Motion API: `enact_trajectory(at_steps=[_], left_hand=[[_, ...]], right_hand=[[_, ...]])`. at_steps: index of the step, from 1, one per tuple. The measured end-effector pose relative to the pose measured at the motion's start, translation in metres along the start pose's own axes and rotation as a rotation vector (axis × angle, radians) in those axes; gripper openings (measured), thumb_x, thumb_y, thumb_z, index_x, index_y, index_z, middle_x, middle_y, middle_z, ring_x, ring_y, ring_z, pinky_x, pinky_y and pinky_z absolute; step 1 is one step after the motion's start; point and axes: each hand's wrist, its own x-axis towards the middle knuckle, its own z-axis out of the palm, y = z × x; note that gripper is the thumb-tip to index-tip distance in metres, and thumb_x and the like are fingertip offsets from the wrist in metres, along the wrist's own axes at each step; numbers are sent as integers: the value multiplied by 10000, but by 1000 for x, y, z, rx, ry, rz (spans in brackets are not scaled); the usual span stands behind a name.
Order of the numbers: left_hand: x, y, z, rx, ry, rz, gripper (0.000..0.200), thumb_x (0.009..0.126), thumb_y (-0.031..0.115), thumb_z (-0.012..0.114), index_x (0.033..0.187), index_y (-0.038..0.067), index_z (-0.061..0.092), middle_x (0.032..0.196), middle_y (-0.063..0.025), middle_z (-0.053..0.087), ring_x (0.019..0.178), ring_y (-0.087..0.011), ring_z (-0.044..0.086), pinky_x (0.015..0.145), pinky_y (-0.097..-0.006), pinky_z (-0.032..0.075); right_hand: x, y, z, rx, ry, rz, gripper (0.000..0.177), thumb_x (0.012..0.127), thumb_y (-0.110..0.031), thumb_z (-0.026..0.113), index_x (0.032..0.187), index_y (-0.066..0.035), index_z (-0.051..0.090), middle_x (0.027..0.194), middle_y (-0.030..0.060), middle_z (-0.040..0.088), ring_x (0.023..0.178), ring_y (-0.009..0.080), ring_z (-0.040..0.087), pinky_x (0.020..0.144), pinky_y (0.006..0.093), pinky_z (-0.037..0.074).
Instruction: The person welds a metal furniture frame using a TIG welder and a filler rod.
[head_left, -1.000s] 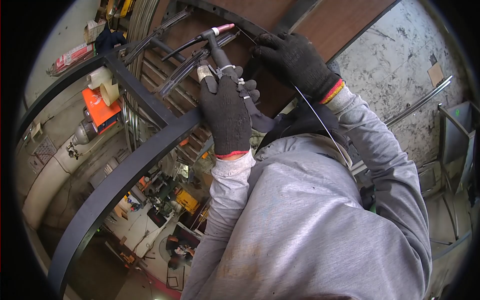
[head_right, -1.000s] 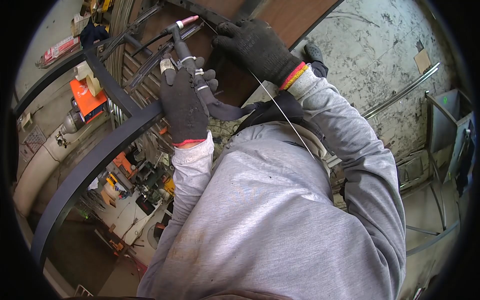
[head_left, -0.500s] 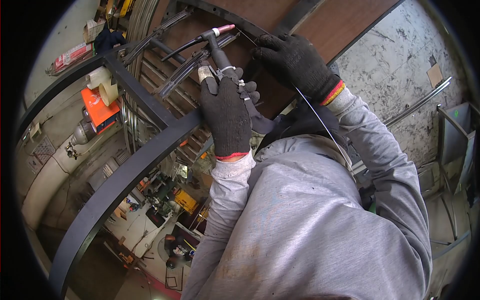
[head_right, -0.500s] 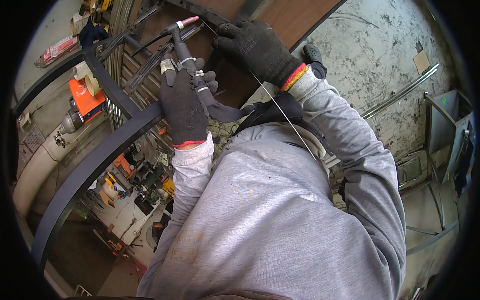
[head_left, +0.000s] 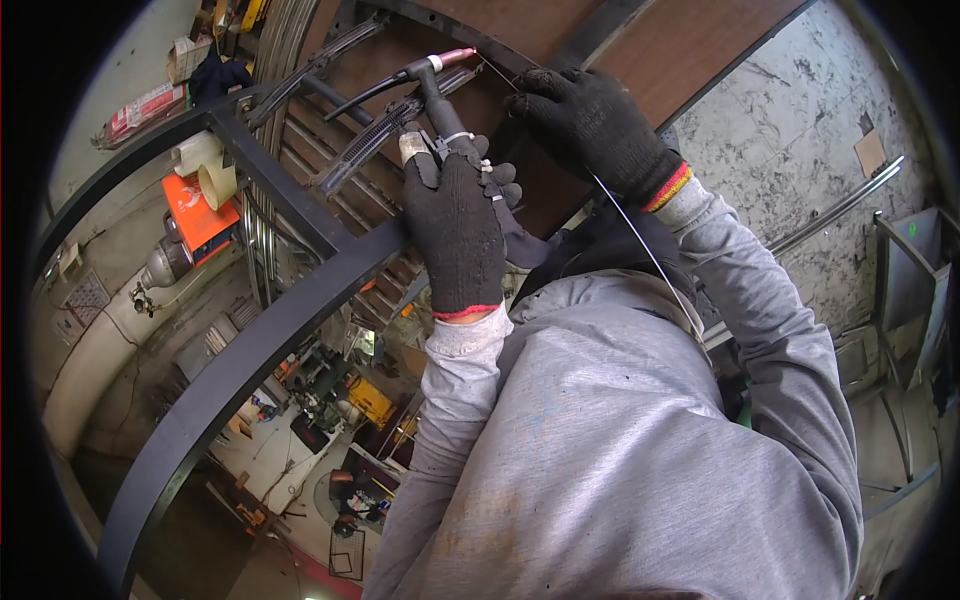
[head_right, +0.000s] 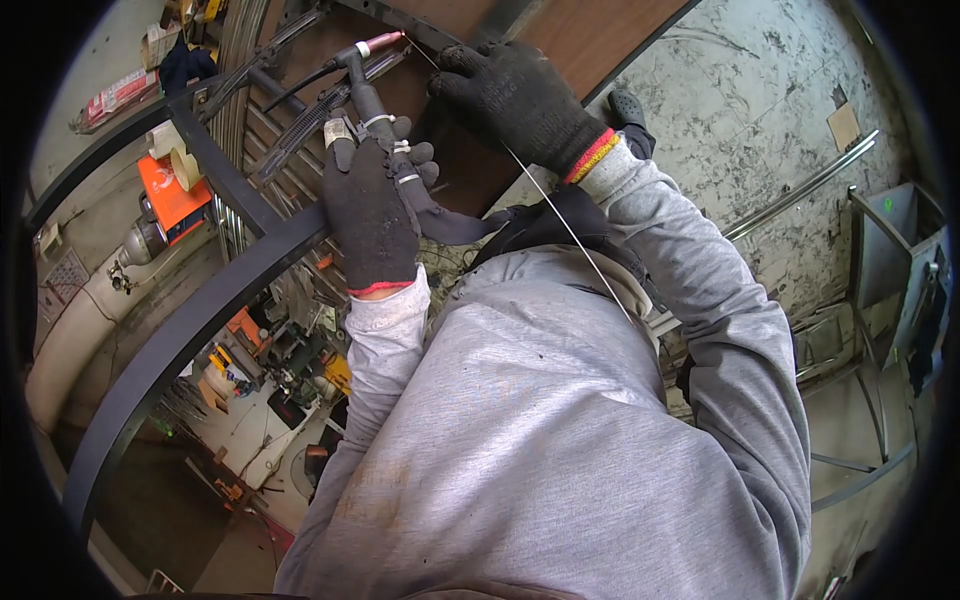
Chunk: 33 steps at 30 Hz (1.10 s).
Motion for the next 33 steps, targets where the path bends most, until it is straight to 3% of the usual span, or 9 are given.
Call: enact_trajectory(at_steps=[28, 30, 33], left_hand=[[-3, 1, 2, -52, -12, 59, 376, 1042, 151, 563, 1346, -63, 510, 1154, -191, 698, 822, -222, 752, 643, -345, 655], [-4, 7, 6, 26, 13, 34, 309, 1070, 189, 565, 1290, -29, 555, 1037, -129, 666, 745, -185, 718, 617, -317, 625], [-4, 7, 7, 43, 22, 30, 301, 1067, 183, 567, 1268, -40, 562, 1011, -127, 667, 737, -182, 716, 617, -312, 622]], right_hand=[[1, -2, 5, -47, -29, 20, 332, 931, -160, 700, 1260, -189, 730, 1266, 60, 707, 1049, 287, 736, 880, 442, 606], [1, -1, 5, -45, 3, 3, 335, 929, -161, 703, 1262, -189, 729, 1264, 63, 707, 1051, 288, 736, 885, 438, 606], [2, -2, 1, -40, 36, -14, 341, 924, -163, 712, 1264, -189, 729, 1258, 64, 707, 1042, 291, 738, 882, 432, 609]])
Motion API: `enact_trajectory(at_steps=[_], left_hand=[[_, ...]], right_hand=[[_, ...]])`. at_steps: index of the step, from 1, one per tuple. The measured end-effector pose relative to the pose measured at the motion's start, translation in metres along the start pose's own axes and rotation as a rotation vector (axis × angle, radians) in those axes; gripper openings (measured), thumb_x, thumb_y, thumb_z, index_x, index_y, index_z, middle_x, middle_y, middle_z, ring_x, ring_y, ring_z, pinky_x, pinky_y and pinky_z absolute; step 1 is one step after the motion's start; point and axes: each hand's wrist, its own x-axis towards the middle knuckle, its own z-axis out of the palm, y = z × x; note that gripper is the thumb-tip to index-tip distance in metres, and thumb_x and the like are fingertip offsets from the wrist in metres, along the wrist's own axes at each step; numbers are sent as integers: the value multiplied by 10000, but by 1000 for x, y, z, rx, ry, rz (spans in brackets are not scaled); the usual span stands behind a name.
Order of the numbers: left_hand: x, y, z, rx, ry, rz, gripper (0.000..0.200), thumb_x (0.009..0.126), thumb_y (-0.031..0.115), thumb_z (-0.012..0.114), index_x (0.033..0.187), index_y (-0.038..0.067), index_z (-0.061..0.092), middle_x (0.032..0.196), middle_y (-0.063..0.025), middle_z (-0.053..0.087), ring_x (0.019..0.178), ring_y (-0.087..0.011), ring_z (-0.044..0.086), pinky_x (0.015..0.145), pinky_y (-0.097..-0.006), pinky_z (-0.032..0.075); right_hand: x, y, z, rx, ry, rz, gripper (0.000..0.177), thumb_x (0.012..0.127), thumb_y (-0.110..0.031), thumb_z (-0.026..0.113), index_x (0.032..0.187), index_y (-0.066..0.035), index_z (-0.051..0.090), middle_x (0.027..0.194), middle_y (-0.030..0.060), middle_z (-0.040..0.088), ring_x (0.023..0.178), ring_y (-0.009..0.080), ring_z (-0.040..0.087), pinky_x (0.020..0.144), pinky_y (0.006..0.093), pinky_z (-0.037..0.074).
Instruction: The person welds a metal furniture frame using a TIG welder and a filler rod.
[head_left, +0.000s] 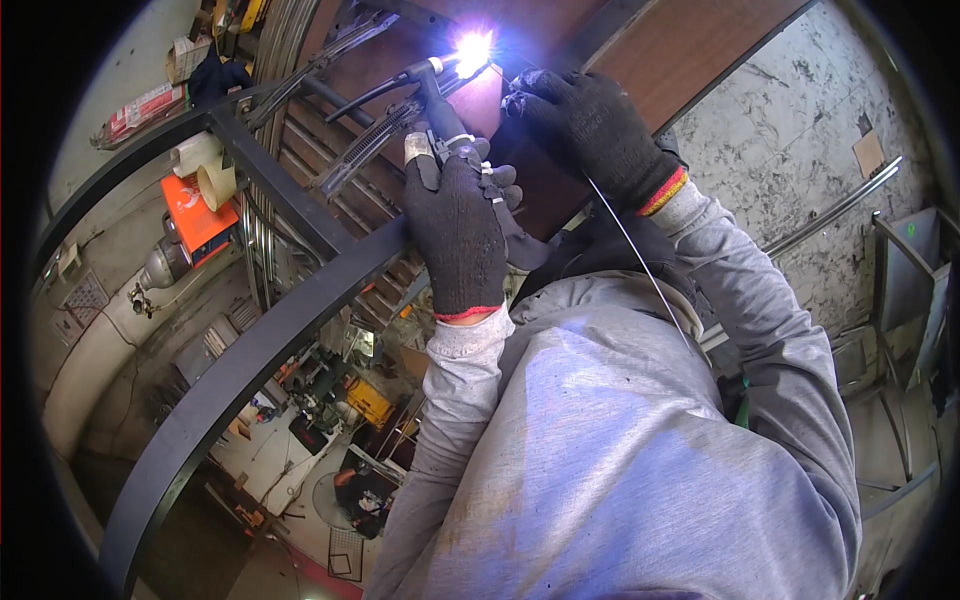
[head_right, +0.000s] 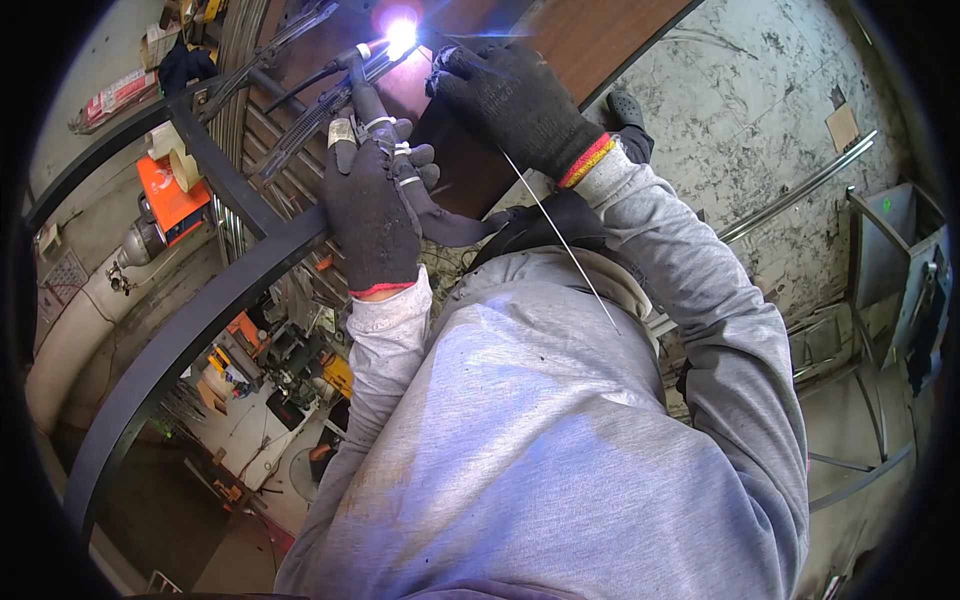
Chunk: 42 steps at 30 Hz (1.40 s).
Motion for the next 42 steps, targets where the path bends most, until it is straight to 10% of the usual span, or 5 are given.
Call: enact_trajectory(at_steps=[42], left_hand=[[0, -2, -6, -65, -31, -36, 374, 1029, 131, 541, 1345, -64, 496, 1168, -194, 692, 838, -229, 752, 650, -340, 655]], right_hand=[[0, 0, 4, -15, -71, 34, 376, 893, -167, 722, 1269, -182, 740, 1276, 56, 707, 1055, 298, 717, 863, 444, 596]])
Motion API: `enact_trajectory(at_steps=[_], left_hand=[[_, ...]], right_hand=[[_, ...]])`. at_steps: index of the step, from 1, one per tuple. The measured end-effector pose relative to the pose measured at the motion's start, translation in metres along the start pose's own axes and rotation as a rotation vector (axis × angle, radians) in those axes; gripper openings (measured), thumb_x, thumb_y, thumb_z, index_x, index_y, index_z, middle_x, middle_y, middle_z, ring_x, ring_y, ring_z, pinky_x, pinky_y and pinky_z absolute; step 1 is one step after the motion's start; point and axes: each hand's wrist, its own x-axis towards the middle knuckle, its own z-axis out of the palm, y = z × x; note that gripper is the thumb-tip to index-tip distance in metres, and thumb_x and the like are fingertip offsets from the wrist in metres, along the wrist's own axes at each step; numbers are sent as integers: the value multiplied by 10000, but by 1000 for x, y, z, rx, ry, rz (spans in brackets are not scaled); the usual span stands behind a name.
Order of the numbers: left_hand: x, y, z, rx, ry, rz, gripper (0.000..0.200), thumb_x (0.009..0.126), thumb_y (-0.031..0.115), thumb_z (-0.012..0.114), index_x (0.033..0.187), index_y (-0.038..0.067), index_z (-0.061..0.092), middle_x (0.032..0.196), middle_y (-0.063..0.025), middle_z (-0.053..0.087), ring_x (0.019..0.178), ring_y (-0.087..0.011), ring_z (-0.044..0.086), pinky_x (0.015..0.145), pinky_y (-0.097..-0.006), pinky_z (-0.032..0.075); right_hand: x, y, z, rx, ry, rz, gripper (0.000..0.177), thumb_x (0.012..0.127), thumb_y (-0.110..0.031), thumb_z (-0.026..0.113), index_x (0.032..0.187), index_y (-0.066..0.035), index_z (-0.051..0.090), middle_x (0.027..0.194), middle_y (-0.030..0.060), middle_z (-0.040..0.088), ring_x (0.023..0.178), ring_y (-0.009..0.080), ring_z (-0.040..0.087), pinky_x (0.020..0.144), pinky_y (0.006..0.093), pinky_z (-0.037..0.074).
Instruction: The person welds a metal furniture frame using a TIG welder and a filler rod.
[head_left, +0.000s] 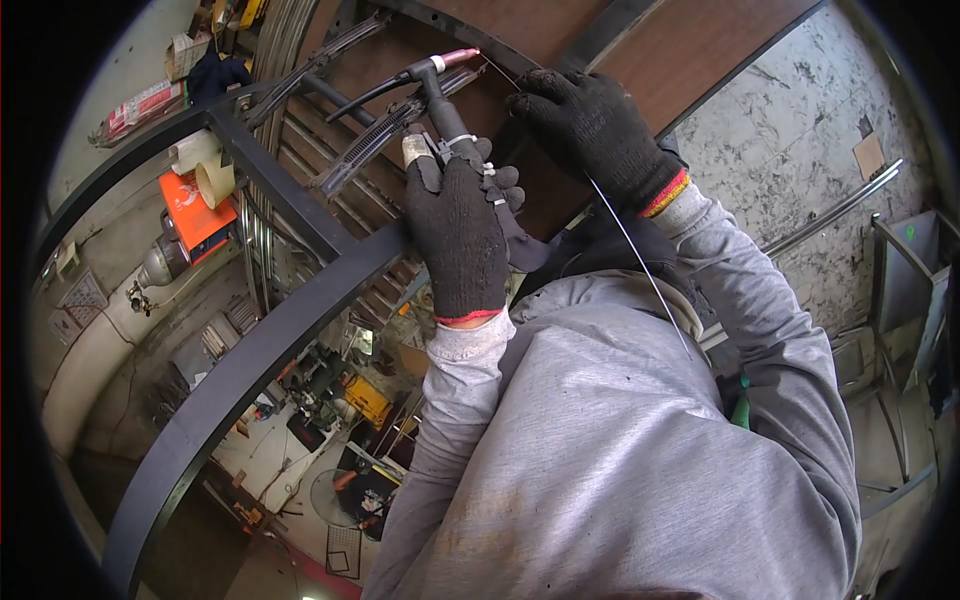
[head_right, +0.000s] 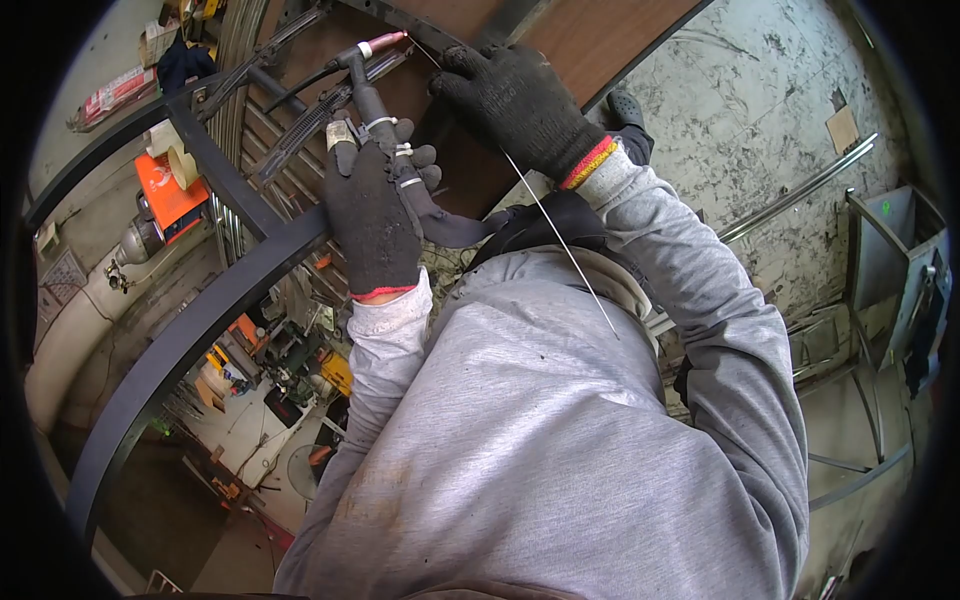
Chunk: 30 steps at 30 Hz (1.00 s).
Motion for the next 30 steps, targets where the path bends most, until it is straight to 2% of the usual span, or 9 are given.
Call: enact_trajectory(at_steps=[13, 18, 19, 22, 24, 25, 27, 29, 30], left_hand=[[1, -2, 0, -18, 0, 6, 401, 1023, 134, 547, 1363, -71, 487, 1183, -199, 685, 832, -226, 748, 638, -343, 651], [4, 0, -2, 88, 5, -53, 308, 1031, 134, 569, 1269, -60, 589, 1025, -173, 722, 715, -200, 736, 597, -327, 638], [-1, 4, 5, 78, 54, -22, 231, 1040, 150, 572, 1187, -20, 626, 796, -105, 686, 621, -144, 666, 570, -276, 573], [-2, 6, 8, 74, 74, -11, 231, 1043, 153, 567, 1191, -17, 619, 794, -101, 685, 618, -144, 664, 567, -276, 570], [-1, 3, 4, 58, 25, -3, 256, 1050, 162, 568, 1215, -30, 603, 882, -124, 693, 665, -155, 682, 591, -286, 582], [-2, -1, 4, 1, 30, 32, 289, 1058, 173, 567, 1238, -52, 582, 998, -149, 684, 730, -169, 700, 624, -301, 598], [0, -1, 0, 6, 4, 1, 423, 1043, 155, 560, 1392, -68, 470, 1200, -213, 696, 845, -239, 759, 655, -352, 650], [0, -1, 0, 7, 9, 8, 431, 1042, 163, 562, 1397, -63, 468, 1197, -213, 698, 847, -243, 759, 654, -355, 650], [0, -1, 1, 9, 15, 14, 439, 1041, 170, 564, 1403, -58, 465, 1194, -213, 700, 849, -247, 759, 654, -358, 650]], right_hand=[[2, -2, -5, 27, -1, 7, 349, 896, -167, 713, 1243, -178, 739, 1251, 57, 703, 1065, 305, 709, 842, 457, 599], [-3, 0, -1, 15, 58, -3, 310, 902, -190, 716, 1212, -173, 727, 1246, 57, 704, 1136, 308, 698, 878, 446, 599], [-3, 0, -1, 15, 125, -25, 296, 907, -194, 714, 1202, -171, 723, 1249, 56, 705, 1160, 309, 693, 889, 442, 598], [-3, 0, -1, 17, 84, -11, 289, 918, -184, 695, 1207, -168, 713, 1295, 61, 702, 1176, 306, 690, 919, 441, 590], [-4, 0, -3, 29, 16, 14, 304, 918, -171, 688, 1222, -170, 712, 1309, 58, 699, 1138, 300, 699, 904, 437, 588], [-3, 1, -4, 45, -40, 38, 312, 918, -166, 685, 1229, -172, 711, 1305, 54, 698, 1114, 295, 705, 892, 433, 588], [-4, 4, -3, 23, 41, -7, 328, 919, -160, 680, 1245, -178, 713, 1300, 40, 701, 1072, 286, 714, 856, 423, 587], [-3, 5, -5, 88, 49, -47, 355, 870, -132, 759, 1223, -144, 727, 1270, 104, 717, 1017, 321, 720, 825, 428, 582], [-3, 6, -6, 71, 18, -45, 375, 895, -161, 724, 1270, -167, 711, 1315, 83, 699, 1055, 311, 714, 853, 428, 580]])
